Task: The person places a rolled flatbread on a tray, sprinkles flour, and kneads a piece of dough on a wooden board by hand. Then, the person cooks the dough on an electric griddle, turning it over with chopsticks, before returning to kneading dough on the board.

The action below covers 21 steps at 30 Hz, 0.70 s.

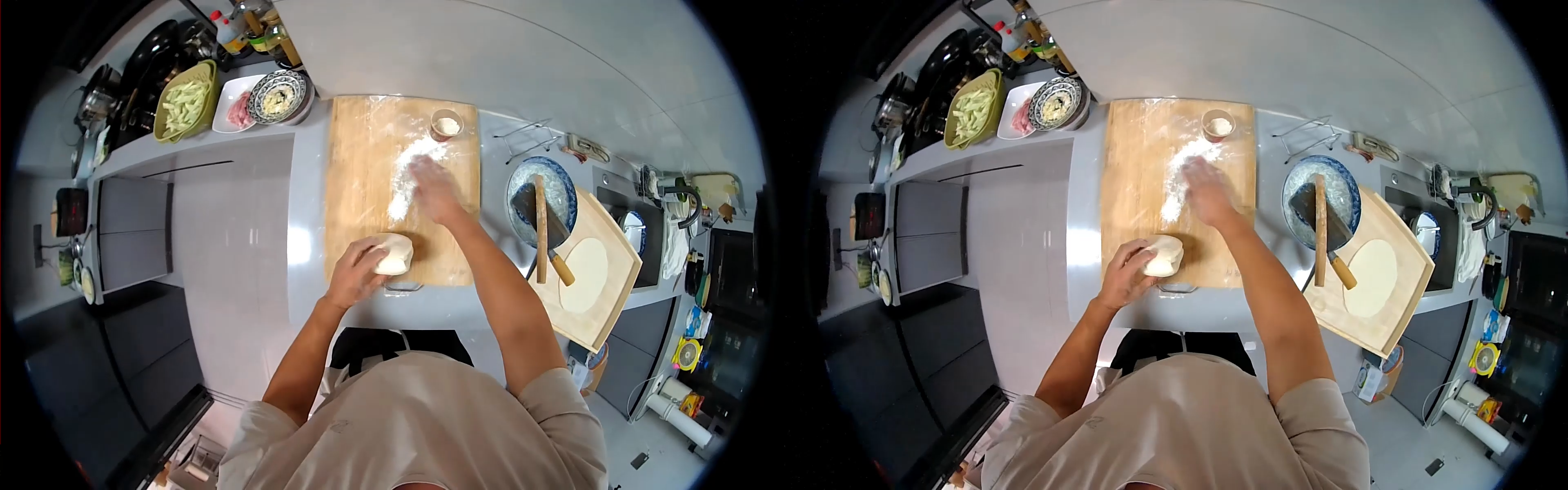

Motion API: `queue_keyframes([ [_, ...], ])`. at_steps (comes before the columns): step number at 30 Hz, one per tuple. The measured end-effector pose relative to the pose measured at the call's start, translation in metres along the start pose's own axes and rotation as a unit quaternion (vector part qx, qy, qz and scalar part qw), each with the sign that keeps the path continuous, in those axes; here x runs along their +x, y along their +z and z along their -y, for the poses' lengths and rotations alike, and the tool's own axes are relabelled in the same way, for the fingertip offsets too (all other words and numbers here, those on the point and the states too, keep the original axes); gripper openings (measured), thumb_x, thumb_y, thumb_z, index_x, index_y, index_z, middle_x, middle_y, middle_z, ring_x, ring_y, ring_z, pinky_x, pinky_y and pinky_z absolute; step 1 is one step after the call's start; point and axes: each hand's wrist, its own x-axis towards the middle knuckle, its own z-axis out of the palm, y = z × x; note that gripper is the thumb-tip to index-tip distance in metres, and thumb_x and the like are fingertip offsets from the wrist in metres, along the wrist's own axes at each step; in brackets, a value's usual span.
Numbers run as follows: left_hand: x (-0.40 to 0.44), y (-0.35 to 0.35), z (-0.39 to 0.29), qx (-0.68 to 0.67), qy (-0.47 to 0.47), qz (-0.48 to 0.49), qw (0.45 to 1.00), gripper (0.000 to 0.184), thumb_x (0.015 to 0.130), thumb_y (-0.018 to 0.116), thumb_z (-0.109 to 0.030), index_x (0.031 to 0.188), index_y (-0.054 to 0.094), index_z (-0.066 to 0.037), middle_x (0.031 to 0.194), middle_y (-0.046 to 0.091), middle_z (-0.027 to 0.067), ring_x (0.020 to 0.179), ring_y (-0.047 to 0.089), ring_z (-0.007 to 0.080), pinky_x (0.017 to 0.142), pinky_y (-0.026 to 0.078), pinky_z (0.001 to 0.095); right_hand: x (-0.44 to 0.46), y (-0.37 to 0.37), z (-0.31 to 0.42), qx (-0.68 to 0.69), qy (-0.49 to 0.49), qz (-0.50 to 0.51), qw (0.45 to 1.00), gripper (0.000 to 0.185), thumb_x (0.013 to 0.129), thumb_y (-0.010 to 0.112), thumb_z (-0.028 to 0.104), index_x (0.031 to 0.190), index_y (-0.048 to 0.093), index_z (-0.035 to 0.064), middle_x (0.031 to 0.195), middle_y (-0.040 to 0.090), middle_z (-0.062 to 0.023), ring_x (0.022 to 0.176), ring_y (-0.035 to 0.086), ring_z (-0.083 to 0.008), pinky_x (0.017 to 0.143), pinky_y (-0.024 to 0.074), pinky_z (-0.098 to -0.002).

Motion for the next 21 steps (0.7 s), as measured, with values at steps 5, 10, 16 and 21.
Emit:
queue_keyframes([
  [5,0.002,0.003,0.005,0.034,-0.006,-0.005,0.999,0.056,0.079,0.085,-0.010,0.131,0.066,-0.005,0.139,0.062,0.0182,0.123,0.062,0.0424,0.101,0.055,0.0476,-0.037,-0.036,0.034,0.043,-0.043,0.190,0.980,0.030,0.102,0.057,0.016,0.123,0.078,0.0112,0.143,0.066,-0.0146,0.138,0.057,-0.0296,0.115,0.0450,-0.0416],
  [10,0.056,0.015,-0.015,0.017,-0.026,0.004,1.000,0.050,0.092,0.075,-0.025,0.137,0.064,-0.005,0.141,0.061,0.0192,0.130,0.056,0.0420,0.109,0.048,0.0502,-0.080,-0.036,0.080,0.422,0.229,-0.015,0.877,0.038,0.113,0.044,0.028,0.122,0.074,0.0055,0.120,0.073,-0.0202,0.119,0.064,-0.0389,0.107,0.0478,-0.0459],
  [16,0.096,0.064,0.022,0.197,-0.089,-0.047,0.975,0.040,0.108,0.050,-0.034,0.131,0.069,-0.008,0.131,0.065,0.0153,0.126,0.055,0.0397,0.110,0.041,0.0515,-0.079,-0.012,0.088,0.184,0.235,-0.150,0.943,0.037,0.109,0.050,0.031,0.129,0.066,0.0043,0.126,0.070,-0.0199,0.116,0.061,-0.0428,0.103,0.0452,-0.0531],
  [21,0.140,0.089,0.039,0.330,-0.152,-0.020,0.931,0.033,0.106,0.052,-0.033,0.117,0.074,-0.011,0.125,0.067,0.0125,0.118,0.058,0.0369,0.103,0.044,0.0515,-0.047,-0.009,0.063,0.039,0.313,-0.070,0.946,0.037,0.103,0.059,0.035,0.132,0.065,0.0129,0.132,0.063,-0.0127,0.125,0.053,-0.0348,0.109,0.0362,-0.0557],
])
